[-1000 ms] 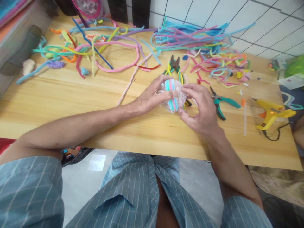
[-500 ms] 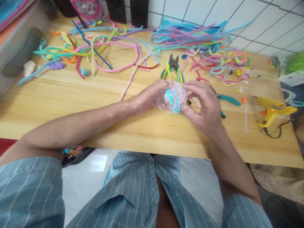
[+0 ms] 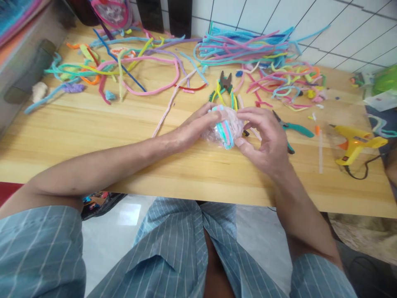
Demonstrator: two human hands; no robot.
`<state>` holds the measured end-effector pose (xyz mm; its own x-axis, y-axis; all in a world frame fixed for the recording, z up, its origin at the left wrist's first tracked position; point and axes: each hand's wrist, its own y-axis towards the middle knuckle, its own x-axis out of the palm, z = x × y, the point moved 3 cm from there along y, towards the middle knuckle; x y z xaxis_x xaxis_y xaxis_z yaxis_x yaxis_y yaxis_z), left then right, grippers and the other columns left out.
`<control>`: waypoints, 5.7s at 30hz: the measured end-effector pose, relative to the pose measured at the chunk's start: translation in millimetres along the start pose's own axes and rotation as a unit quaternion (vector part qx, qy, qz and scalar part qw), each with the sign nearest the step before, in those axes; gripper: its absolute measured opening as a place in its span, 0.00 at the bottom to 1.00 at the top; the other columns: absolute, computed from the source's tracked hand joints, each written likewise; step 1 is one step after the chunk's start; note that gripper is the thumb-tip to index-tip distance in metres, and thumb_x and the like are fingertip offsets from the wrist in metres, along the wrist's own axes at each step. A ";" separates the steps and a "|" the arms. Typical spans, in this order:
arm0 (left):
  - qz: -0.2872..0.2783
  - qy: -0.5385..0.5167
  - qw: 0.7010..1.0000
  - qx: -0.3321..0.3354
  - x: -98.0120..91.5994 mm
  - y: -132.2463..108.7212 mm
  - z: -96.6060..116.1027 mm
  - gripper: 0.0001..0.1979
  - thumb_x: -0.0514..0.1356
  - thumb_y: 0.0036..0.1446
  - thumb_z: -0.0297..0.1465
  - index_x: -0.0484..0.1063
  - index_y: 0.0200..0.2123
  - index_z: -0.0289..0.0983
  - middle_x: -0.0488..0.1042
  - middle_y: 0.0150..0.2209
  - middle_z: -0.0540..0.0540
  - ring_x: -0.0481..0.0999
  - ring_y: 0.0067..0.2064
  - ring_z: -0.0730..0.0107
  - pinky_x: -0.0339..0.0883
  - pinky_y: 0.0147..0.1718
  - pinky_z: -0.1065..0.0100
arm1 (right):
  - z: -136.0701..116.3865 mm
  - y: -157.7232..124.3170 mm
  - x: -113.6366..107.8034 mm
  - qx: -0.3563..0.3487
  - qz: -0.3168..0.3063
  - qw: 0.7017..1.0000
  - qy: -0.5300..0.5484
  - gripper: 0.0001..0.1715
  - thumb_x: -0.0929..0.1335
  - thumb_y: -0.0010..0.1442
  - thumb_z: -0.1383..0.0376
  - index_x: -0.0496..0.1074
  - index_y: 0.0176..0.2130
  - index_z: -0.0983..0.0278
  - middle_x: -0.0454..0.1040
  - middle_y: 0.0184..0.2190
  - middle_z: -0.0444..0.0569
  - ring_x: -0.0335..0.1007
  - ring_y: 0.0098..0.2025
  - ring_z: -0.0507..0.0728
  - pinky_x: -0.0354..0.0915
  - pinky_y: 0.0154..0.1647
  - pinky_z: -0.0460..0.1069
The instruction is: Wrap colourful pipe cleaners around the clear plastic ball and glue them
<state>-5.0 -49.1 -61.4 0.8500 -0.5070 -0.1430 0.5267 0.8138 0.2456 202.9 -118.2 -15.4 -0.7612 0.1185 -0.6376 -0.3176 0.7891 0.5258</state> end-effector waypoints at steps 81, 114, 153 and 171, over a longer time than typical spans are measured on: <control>-0.003 0.246 0.944 0.218 7.5 -24.9 1.0 0.38 0.64 0.71 0.53 0.61 0.77 0.50 0.70 0.65 0.35 0.71 0.69 0.43 0.72 0.69 0.35 | 18.5 -11.4 17.4 0.061 -0.003 0.995 0.078 0.32 0.75 0.69 0.48 0.70 0.67 0.50 0.80 0.64 0.52 0.80 0.65 0.69 0.79 0.68 0.70; -0.013 0.240 0.953 0.185 -0.6 -13.7 4.1 0.30 0.54 0.77 0.57 0.69 0.69 0.46 0.77 0.60 0.38 0.74 0.65 0.47 0.70 0.68 0.41 | 21.4 -8.5 19.7 0.000 -0.049 0.998 0.039 0.51 0.81 0.60 0.53 0.64 0.75 0.50 0.74 0.73 0.55 0.74 0.73 0.74 0.75 0.73 0.75; 0.001 0.230 0.955 0.190 -0.4 -14.7 0.8 0.33 0.57 0.75 0.60 0.70 0.68 0.44 0.79 0.60 0.39 0.75 0.63 0.49 0.69 0.67 0.45 | 27.3 -6.1 17.6 0.017 -0.091 0.993 0.069 0.56 0.84 0.58 0.49 0.65 0.76 0.51 0.73 0.75 0.55 0.71 0.76 0.75 0.69 0.79 0.73; 0.030 0.242 0.951 0.191 8.6 -28.8 -0.4 0.36 0.65 0.70 0.59 0.69 0.71 0.45 0.72 0.64 0.36 0.72 0.70 0.45 0.69 0.72 0.38 | 25.9 -12.9 25.0 -0.014 -0.047 0.997 0.058 0.59 0.84 0.58 0.47 0.60 0.77 0.48 0.71 0.73 0.56 0.72 0.75 0.76 0.75 0.74 0.75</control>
<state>-12.9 -76.8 -70.1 0.8313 -0.1965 -0.5200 0.5142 0.6272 0.5850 202.7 -109.7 -52.7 -0.7874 -0.0269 -0.6159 -0.4050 0.7758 0.4838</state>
